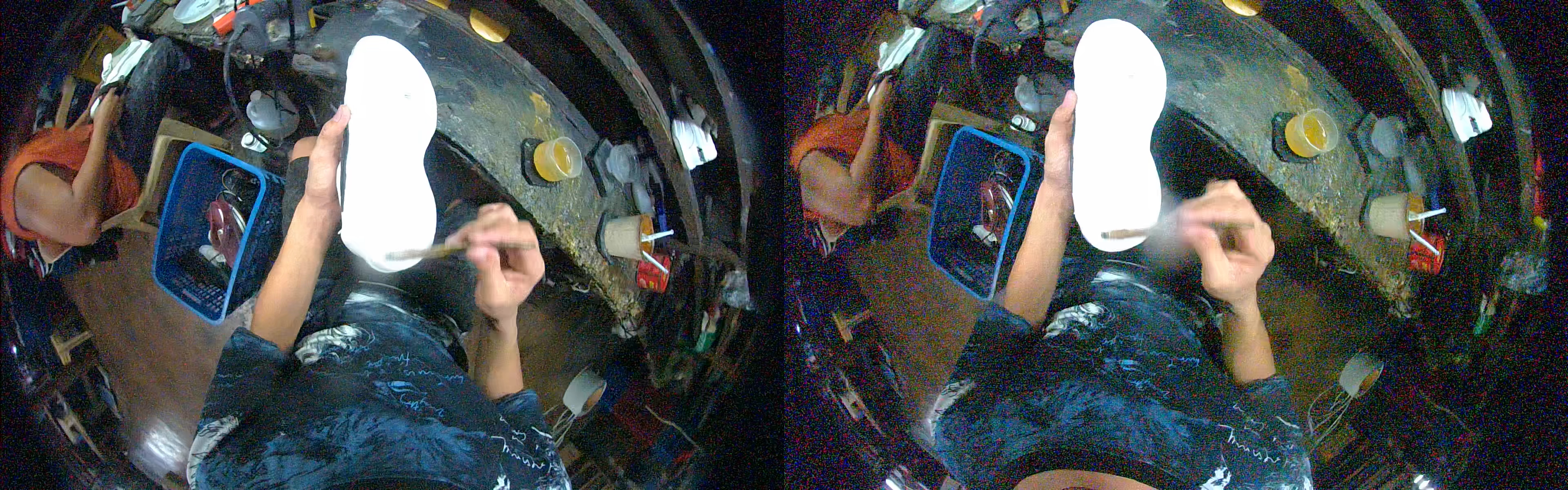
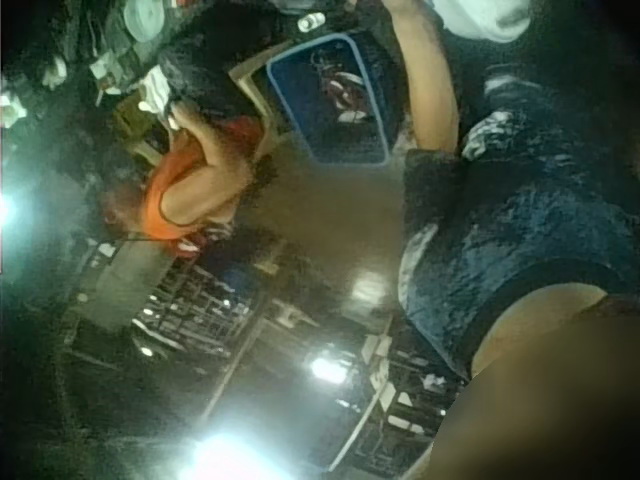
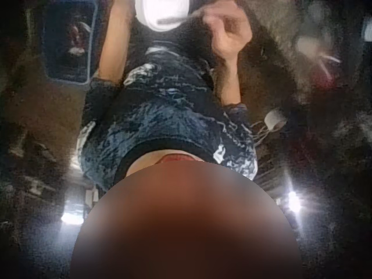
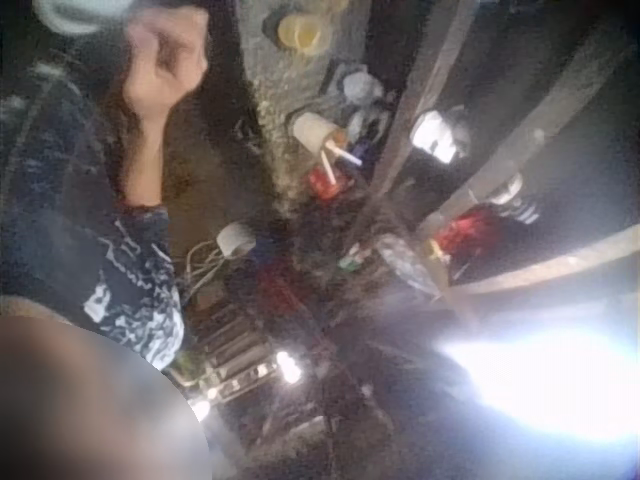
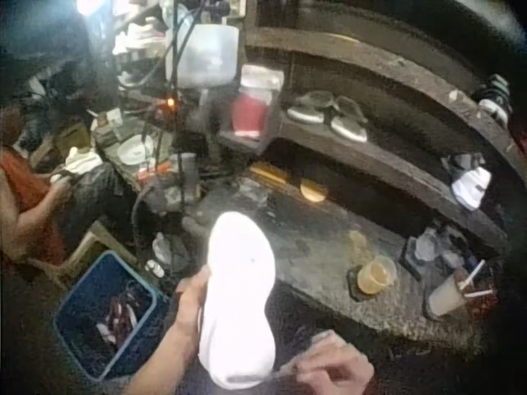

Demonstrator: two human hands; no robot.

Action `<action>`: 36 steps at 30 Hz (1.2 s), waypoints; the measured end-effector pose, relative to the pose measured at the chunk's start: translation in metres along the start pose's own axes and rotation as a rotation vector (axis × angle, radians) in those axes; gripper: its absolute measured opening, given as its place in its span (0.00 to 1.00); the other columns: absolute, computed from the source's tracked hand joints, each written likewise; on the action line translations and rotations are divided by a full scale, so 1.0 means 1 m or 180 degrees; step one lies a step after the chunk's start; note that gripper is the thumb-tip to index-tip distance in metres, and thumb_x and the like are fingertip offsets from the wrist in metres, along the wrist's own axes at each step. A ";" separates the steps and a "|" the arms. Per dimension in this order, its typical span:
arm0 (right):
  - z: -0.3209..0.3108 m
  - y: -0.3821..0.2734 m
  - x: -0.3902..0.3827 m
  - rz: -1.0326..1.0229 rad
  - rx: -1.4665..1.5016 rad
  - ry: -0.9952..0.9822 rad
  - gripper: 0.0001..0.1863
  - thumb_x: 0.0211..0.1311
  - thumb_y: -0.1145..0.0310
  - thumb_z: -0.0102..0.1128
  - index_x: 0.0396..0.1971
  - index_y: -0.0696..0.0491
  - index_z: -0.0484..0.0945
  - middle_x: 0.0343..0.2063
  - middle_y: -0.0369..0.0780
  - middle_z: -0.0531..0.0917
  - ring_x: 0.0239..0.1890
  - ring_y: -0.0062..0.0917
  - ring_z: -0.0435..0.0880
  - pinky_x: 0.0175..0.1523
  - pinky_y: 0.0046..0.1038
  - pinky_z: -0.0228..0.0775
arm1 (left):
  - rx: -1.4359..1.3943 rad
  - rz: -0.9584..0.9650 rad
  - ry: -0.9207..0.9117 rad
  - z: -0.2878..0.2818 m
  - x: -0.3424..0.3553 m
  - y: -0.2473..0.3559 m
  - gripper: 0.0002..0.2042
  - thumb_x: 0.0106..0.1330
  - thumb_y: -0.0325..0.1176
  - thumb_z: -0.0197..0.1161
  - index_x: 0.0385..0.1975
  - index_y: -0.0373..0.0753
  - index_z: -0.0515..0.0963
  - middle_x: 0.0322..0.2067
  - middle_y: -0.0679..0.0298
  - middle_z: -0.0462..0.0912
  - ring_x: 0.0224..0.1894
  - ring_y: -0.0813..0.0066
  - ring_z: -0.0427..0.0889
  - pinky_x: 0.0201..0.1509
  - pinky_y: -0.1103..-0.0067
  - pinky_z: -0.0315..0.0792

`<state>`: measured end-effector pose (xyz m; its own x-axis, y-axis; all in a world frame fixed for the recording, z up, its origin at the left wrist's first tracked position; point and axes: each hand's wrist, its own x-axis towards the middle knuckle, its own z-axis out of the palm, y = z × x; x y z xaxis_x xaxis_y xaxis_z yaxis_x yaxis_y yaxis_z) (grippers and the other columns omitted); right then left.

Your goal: The person holds a white sneaker and uses a brush to apply a substance to the sole and upper. They repeatedly dip the brush into a small container and continue painting different areas of the shoe.

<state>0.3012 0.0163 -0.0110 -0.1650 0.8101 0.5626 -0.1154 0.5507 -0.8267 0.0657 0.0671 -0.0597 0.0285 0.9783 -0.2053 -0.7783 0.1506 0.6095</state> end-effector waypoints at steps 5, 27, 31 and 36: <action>0.010 0.007 0.020 -0.0171 -0.0759 0.0570 0.10 0.58 0.85 0.65 0.39 0.57 0.83 0.34 0.43 0.89 0.35 0.31 0.86 0.44 0.33 0.75 | 0.0156 0.0093 -0.0158 -0.004 -0.007 -0.007 0.36 0.72 0.60 0.59 0.66 0.32 0.71 0.54 0.52 0.83 0.53 0.63 0.85 0.58 0.70 0.81; -0.026 0.007 0.040 -0.1138 -0.1253 -0.0853 0.16 0.50 0.69 0.64 0.41 0.53 0.87 0.43 0.43 0.90 0.36 0.37 0.82 0.43 0.40 0.73 | 0.0012 -0.0297 -0.0780 -0.008 -0.006 -0.009 0.42 0.67 0.54 0.66 0.76 0.38 0.59 0.65 0.55 0.73 0.66 0.63 0.74 0.70 0.68 0.70; -0.029 -0.002 0.036 -0.1052 -0.1113 -0.1235 0.15 0.48 0.68 0.65 0.38 0.53 0.87 0.41 0.42 0.91 0.34 0.35 0.83 0.42 0.39 0.73 | 0.0163 -0.0342 -0.0885 -0.010 -0.006 -0.006 0.43 0.66 0.54 0.67 0.76 0.38 0.58 0.66 0.56 0.72 0.68 0.63 0.72 0.73 0.67 0.67; -0.024 0.004 0.041 -0.0907 -0.1212 -0.0447 0.13 0.51 0.75 0.74 0.39 0.53 0.86 0.39 0.41 0.91 0.33 0.33 0.85 0.41 0.35 0.73 | 0.0202 -0.0337 -0.0934 -0.008 -0.009 -0.011 0.45 0.65 0.53 0.69 0.77 0.37 0.57 0.68 0.54 0.70 0.70 0.62 0.70 0.75 0.67 0.65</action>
<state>0.3174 0.0567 0.0090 -0.3125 0.5960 0.7397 0.1865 0.8020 -0.5674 0.0688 0.0553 -0.0706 0.2942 0.9546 -0.0461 -0.7210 0.2533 0.6450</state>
